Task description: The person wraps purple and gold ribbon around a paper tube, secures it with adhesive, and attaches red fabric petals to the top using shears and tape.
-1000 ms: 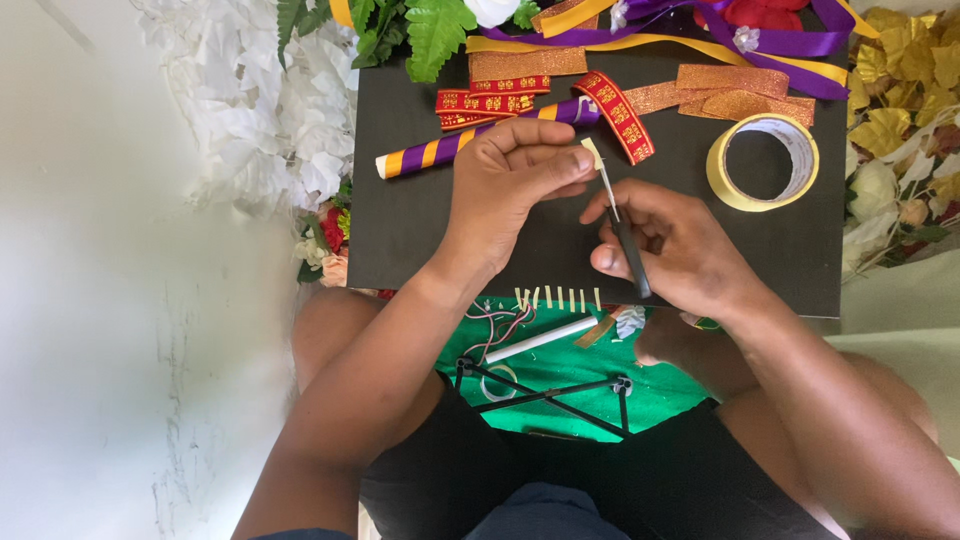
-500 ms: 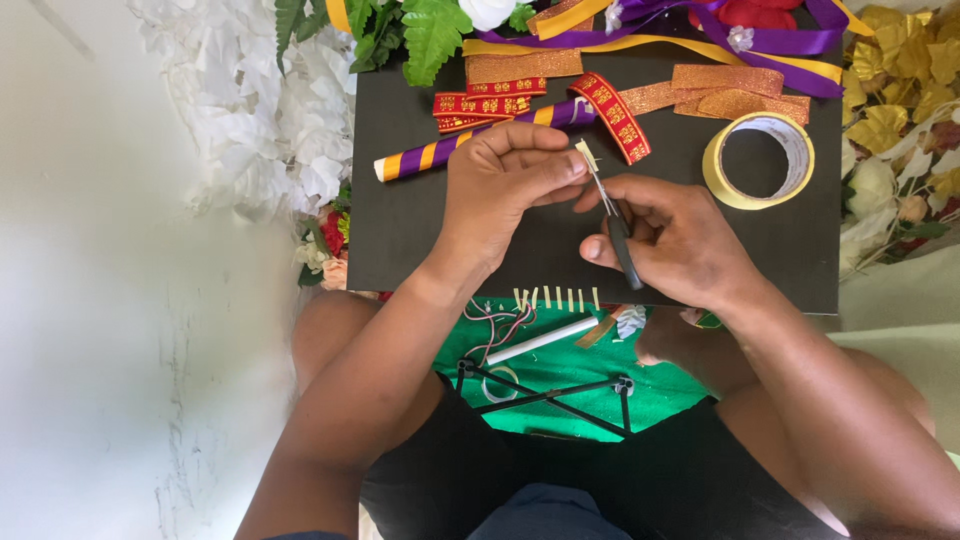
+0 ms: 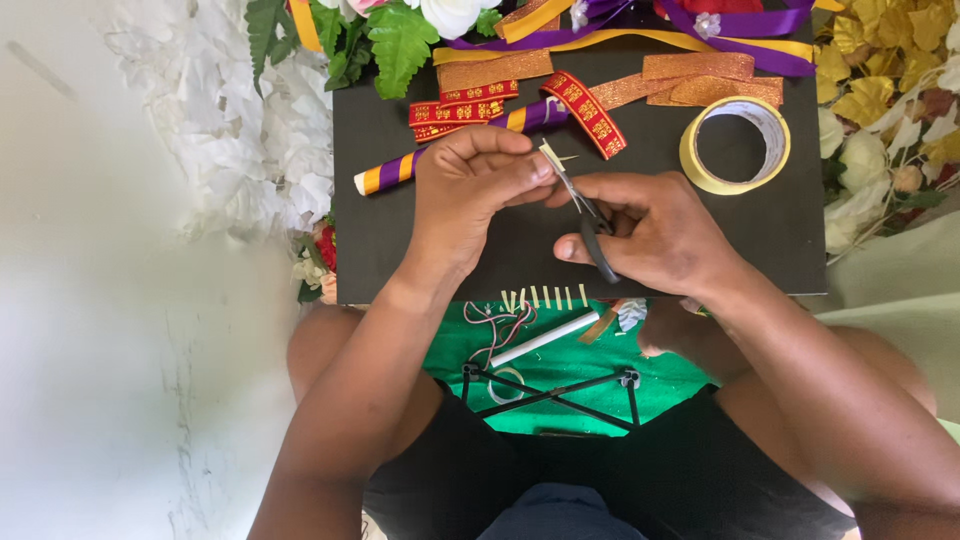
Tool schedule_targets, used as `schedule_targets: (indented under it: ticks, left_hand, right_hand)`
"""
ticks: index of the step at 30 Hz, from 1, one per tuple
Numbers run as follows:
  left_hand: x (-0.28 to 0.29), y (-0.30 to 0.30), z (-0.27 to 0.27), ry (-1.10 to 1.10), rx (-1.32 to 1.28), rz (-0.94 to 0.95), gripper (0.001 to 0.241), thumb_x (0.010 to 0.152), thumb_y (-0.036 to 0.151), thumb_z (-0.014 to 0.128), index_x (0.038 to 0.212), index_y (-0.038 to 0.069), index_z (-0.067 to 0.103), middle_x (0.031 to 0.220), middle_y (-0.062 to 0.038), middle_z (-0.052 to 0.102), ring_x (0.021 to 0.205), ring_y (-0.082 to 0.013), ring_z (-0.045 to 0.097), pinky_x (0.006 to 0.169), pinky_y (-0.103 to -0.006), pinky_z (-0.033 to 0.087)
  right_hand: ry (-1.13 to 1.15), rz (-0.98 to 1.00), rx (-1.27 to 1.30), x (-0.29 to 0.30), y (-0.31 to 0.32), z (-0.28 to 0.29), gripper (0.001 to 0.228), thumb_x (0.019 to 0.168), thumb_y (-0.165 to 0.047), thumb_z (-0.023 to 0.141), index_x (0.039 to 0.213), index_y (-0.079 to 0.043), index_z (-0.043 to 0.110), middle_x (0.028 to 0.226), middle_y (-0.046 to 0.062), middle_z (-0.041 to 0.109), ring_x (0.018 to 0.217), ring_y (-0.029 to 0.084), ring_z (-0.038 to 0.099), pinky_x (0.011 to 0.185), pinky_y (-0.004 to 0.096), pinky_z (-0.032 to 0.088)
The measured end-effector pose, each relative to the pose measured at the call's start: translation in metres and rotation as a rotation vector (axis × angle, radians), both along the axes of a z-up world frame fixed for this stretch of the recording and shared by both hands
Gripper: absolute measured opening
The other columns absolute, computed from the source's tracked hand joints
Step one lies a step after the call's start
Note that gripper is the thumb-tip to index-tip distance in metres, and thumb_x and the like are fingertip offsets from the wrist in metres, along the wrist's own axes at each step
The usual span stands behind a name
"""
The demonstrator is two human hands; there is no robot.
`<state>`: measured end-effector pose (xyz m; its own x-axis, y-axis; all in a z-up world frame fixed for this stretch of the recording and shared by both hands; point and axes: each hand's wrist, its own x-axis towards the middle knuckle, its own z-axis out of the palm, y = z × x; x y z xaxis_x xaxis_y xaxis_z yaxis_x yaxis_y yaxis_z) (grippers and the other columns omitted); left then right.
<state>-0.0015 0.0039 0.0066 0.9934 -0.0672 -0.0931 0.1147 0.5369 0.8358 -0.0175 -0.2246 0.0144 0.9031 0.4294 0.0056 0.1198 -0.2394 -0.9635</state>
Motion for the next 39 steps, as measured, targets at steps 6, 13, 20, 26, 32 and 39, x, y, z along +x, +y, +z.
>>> schedule_targets:
  ticks: [6, 13, 20, 26, 32, 39]
  left_hand:
    - [0.001, 0.002, 0.002, -0.033, 0.019, -0.011, 0.03, 0.086, -0.007, 0.097, 0.107, -0.009, 0.076, 0.094, -0.029, 0.084, 0.085, -0.0357, 0.087, 0.079, -0.047, 0.077]
    - [0.003, 0.005, -0.004, -0.067, 0.017, -0.011, 0.03, 0.086, -0.008, 0.096, 0.108, -0.01, 0.075, 0.096, -0.029, 0.085, 0.087, -0.0355, 0.087, 0.081, -0.0459, 0.077]
    - [0.004, 0.007, -0.007, -0.082, 0.006, -0.019, 0.03, 0.086, -0.009, 0.096, 0.108, -0.011, 0.075, 0.096, -0.029, 0.084, 0.087, -0.0356, 0.087, 0.081, -0.0453, 0.077]
    - [0.004, 0.009, -0.003, -0.091, 0.021, -0.045, 0.029, 0.087, -0.008, 0.095, 0.108, -0.01, 0.075, 0.096, -0.028, 0.085, 0.087, -0.0353, 0.087, 0.081, -0.0449, 0.077]
    - [0.005, 0.009, -0.001, -0.077, -0.002, -0.065, 0.03, 0.086, -0.009, 0.095, 0.109, -0.009, 0.075, 0.097, -0.028, 0.085, 0.088, -0.0352, 0.087, 0.081, -0.0451, 0.077]
    - [0.008, 0.03, 0.019, -0.199, 0.227, -0.059, 0.047, 0.1, 0.005, 0.087, 0.143, 0.004, 0.069, 0.104, -0.007, 0.084, 0.103, -0.0307, 0.088, 0.097, -0.0455, 0.078]
  right_hand:
    - [-0.026, 0.004, 0.031, 0.003, 0.004, -0.004, 0.046, 0.085, -0.016, 0.097, 0.127, -0.002, 0.085, 0.059, 0.016, 0.069, 0.044, 0.02, 0.061, 0.046, 0.028, 0.047]
    - [-0.029, -0.004, 0.056, 0.006, 0.004, -0.008, 0.046, 0.084, -0.014, 0.099, 0.127, -0.003, 0.086, 0.059, 0.014, 0.07, 0.043, 0.015, 0.057, 0.044, 0.026, 0.046]
    - [-0.047, -0.014, 0.054, 0.004, 0.003, -0.002, 0.045, 0.083, -0.011, 0.1, 0.126, -0.006, 0.087, 0.058, 0.014, 0.07, 0.041, 0.013, 0.056, 0.04, 0.025, 0.044]
    - [-0.099, -0.017, 0.033, 0.004, 0.003, 0.002, 0.042, 0.084, -0.009, 0.1, 0.124, -0.005, 0.087, 0.056, 0.014, 0.07, 0.039, 0.013, 0.055, 0.038, 0.024, 0.042]
    - [-0.126, -0.023, -0.004, 0.004, -0.001, 0.007, 0.04, 0.085, -0.004, 0.098, 0.123, -0.004, 0.087, 0.055, 0.015, 0.069, 0.037, 0.013, 0.053, 0.038, 0.024, 0.04]
    - [-0.178, 0.018, -0.341, 0.0, -0.009, 0.034, 0.046, 0.082, -0.039, 0.101, 0.122, -0.018, 0.091, 0.054, -0.004, 0.05, 0.047, 0.005, 0.031, 0.048, 0.027, 0.023]
